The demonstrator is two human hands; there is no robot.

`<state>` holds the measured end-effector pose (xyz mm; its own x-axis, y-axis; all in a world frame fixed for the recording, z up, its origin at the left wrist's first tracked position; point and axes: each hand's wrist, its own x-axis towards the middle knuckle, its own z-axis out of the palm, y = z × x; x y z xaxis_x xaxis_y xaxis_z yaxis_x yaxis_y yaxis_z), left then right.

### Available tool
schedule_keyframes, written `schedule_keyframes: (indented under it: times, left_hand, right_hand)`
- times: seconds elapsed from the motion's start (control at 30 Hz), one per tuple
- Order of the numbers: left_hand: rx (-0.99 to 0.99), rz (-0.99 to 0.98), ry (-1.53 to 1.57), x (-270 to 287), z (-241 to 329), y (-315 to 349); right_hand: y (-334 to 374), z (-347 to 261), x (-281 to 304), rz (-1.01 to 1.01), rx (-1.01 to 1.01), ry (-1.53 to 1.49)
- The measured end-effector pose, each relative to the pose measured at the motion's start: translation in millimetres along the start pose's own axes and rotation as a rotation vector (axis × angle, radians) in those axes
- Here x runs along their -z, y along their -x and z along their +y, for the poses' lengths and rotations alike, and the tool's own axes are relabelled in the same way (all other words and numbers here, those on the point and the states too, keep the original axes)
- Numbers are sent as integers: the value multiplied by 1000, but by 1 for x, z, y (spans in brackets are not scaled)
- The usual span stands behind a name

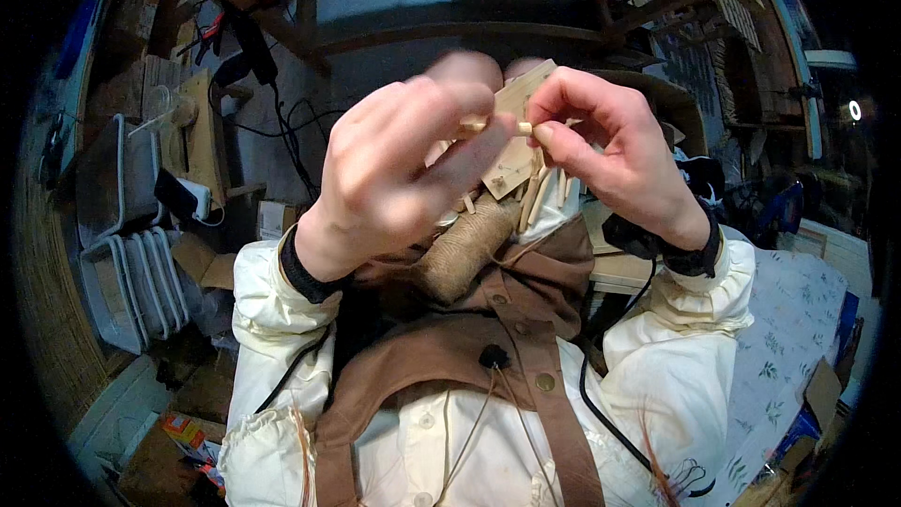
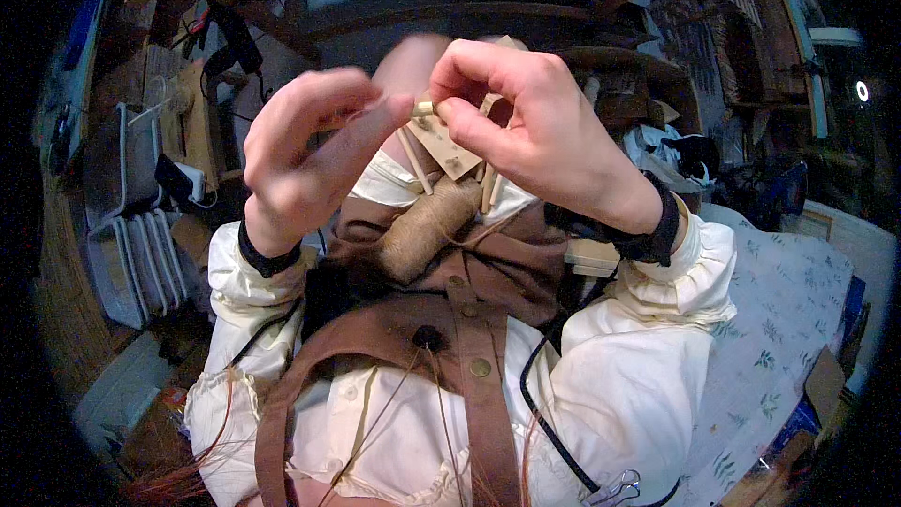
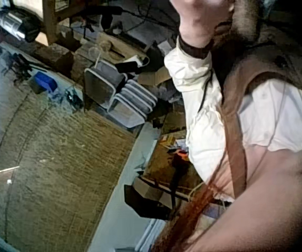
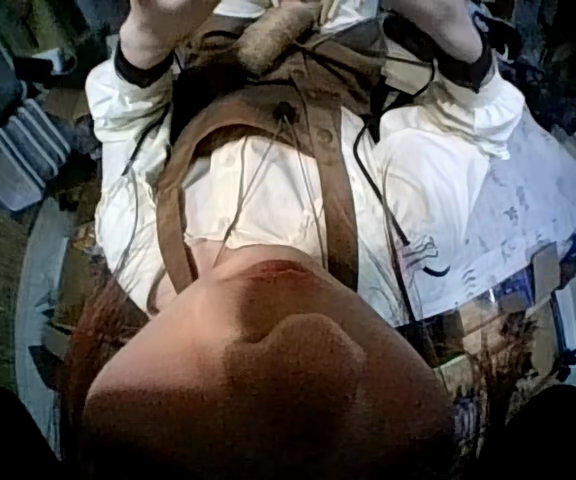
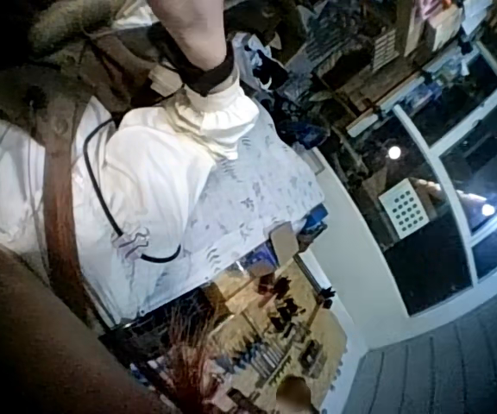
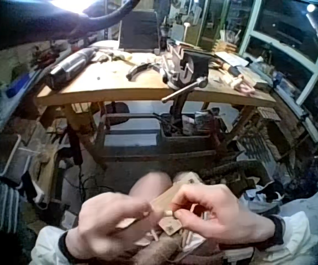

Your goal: The person assembles a small wooden mechanism by threading twine through holes in a wooden board and attaching small wooden pegs. They use a pair of pliers to secure components and hold a spool of twine on their lap while working.

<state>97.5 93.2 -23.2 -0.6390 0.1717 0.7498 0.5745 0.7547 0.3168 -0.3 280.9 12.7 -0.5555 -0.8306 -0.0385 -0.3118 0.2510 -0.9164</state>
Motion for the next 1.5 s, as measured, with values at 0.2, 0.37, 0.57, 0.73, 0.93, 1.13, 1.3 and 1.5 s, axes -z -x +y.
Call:
schedule_keyframes:
  times: [0.2, 0.37, 0.57, 0.73, 0.93, 1.13, 1.3, 1.5]
  left_hand:
    - [321, -204, 261, 0, -2, 1]
    - [377, -176, 260, 1, 2, 2]
    - [291, -78, 165, -1, 5, 0]
    - [155, 20, 68, -4, 5, -2]
    - [-42, 64, 26, -6, -2, -1]
    - [-259, 92, -66, -7, -9, -3]
    - [-418, 38, -129, -5, -8, -8]
    - [-584, -10, -161, 5, -15, -15]
  right_hand:
    - [-3, -3, 2, 121, 384, 489]
    - [-3, 1, -1, 135, 442, 547]
    - [-1, 1, -5, 180, 419, 474]
    - [2, -4, -3, 151, 252, 348]
    - [5, -5, 1, 44, 13, 120]
    - [7, -5, 4, -69, -86, -18]
    - [7, 2, 6, -108, -198, -275]
    - [2, -3, 9, -195, -322, -511]
